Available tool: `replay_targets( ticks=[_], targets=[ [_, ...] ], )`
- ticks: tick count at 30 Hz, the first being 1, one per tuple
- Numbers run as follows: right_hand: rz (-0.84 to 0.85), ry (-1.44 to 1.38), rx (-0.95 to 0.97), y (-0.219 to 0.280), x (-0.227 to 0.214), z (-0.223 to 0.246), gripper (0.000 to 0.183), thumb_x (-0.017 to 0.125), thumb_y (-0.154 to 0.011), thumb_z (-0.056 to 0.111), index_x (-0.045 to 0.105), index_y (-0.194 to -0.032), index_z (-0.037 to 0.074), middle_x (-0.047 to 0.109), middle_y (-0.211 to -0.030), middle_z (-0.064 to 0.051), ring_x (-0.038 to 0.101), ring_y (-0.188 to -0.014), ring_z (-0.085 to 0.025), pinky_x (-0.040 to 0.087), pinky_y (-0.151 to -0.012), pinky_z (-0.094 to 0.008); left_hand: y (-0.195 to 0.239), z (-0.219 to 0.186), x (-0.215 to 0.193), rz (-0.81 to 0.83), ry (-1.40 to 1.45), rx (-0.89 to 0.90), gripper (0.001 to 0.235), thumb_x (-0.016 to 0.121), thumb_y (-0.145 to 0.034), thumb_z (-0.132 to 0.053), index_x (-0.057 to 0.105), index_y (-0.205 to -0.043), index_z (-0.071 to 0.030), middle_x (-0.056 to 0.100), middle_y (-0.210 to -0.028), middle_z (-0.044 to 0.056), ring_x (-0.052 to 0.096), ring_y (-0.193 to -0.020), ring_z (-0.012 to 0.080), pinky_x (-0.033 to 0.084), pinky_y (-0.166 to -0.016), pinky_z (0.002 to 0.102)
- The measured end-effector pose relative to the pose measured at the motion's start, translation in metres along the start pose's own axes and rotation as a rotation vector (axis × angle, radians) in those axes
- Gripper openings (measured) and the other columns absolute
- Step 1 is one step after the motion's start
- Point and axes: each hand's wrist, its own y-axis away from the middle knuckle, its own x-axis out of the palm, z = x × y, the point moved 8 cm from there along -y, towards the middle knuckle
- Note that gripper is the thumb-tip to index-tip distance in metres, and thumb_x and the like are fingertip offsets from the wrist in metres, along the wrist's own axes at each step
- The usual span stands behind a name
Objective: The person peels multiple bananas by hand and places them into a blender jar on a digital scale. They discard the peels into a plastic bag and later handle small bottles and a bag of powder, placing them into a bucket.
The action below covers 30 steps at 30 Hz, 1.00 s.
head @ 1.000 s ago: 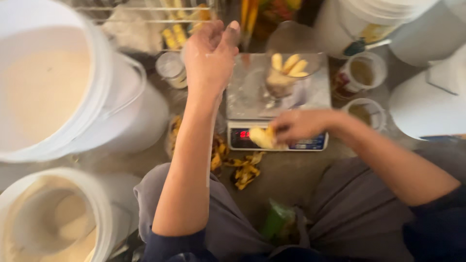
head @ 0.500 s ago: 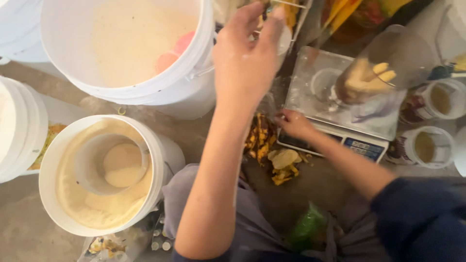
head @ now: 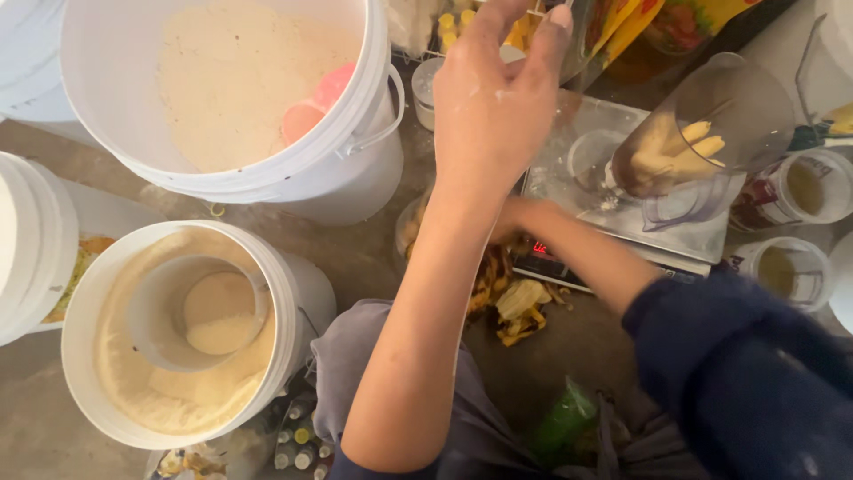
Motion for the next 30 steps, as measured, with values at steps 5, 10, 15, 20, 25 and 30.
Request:
replay_targets(
  ticks=[5,10,15,20,25,30],
  targets=[
    [0.132,0.339,0.09,-0.006,-0.015,0.037,0.042,0.07,-0.085,0.029,0.071,-0.119,0.004,0.073,-0.118,-0.017,0.067,-0.108,-0.032,0.055,-0.091,-0.044,-0.002,-0.001,0.004,-0.014,-0.022,0.022,0.052,0.066,-0.095,-0.041,0.067,-0.129,-0.002,0.078,-0.116,0.017,0.082,-0.096,0.0266,0.062,-0.086,0.036],
    [0.245,0.25,0.055,0.028,-0.015,0.036,0.042,0.071,-0.083,0.027,0.072,-0.118,0.005,0.074,-0.114,-0.014,0.068,-0.104,-0.028,0.056,-0.087,-0.042,-0.001,0.001,0.014,0.005,0.0,0.001,0.055,0.066,-0.091,-0.042,0.067,-0.128,-0.002,0.078,-0.113,0.017,0.081,-0.086,0.0264,0.06,-0.082,0.037],
    [-0.024,-0.596,-0.076,0.092,-0.053,0.007,0.042,0.071,-0.081,0.025,0.073,-0.118,0.006,0.076,-0.11,-0.01,0.069,-0.1,-0.023,0.057,-0.084,-0.039,-0.002,0.006,0.034,0.041,-0.077,0.012,0.054,0.068,-0.091,-0.043,0.068,-0.126,-0.002,0.078,-0.106,0.02,0.078,-0.09,0.0297,0.059,-0.084,0.038],
    [-0.57,-0.959,-0.401,0.171,-0.135,-0.001,0.058,0.068,-0.097,0.023,0.045,-0.148,0.007,0.061,-0.135,-0.003,0.059,-0.117,-0.012,0.051,-0.095,-0.029,0.003,0.019,0.056,0.031,-0.112,0.052,0.05,0.066,-0.091,-0.043,0.07,-0.119,-0.002,0.077,-0.108,0.021,0.076,-0.093,0.0329,0.057,-0.085,0.041],
    [-0.887,-1.283,-0.455,0.299,-0.175,-0.043,0.038,0.065,-0.104,0.013,0.053,-0.139,0.012,0.064,-0.125,-0.001,0.065,-0.113,-0.012,0.053,-0.101,-0.032,0.027,0.027,0.132,0.379,0.261,-0.16,0.051,0.059,-0.101,-0.046,0.071,-0.111,0.003,0.079,-0.098,0.02,0.076,-0.09,0.0259,0.06,-0.079,0.039],
    [-1.353,-0.158,-0.173,0.396,-0.181,-0.036,0.022,0.068,-0.109,0.02,0.066,-0.127,0.007,0.062,-0.117,-0.012,0.065,-0.102,-0.024,0.053,-0.088,-0.033,0.076,0.027,0.203,0.819,0.516,-0.619,0.051,0.043,-0.101,-0.05,0.065,-0.102,-0.004,0.072,-0.079,0.011,0.06,-0.05,0.0156,0.045,-0.041,0.03]
  ],
)
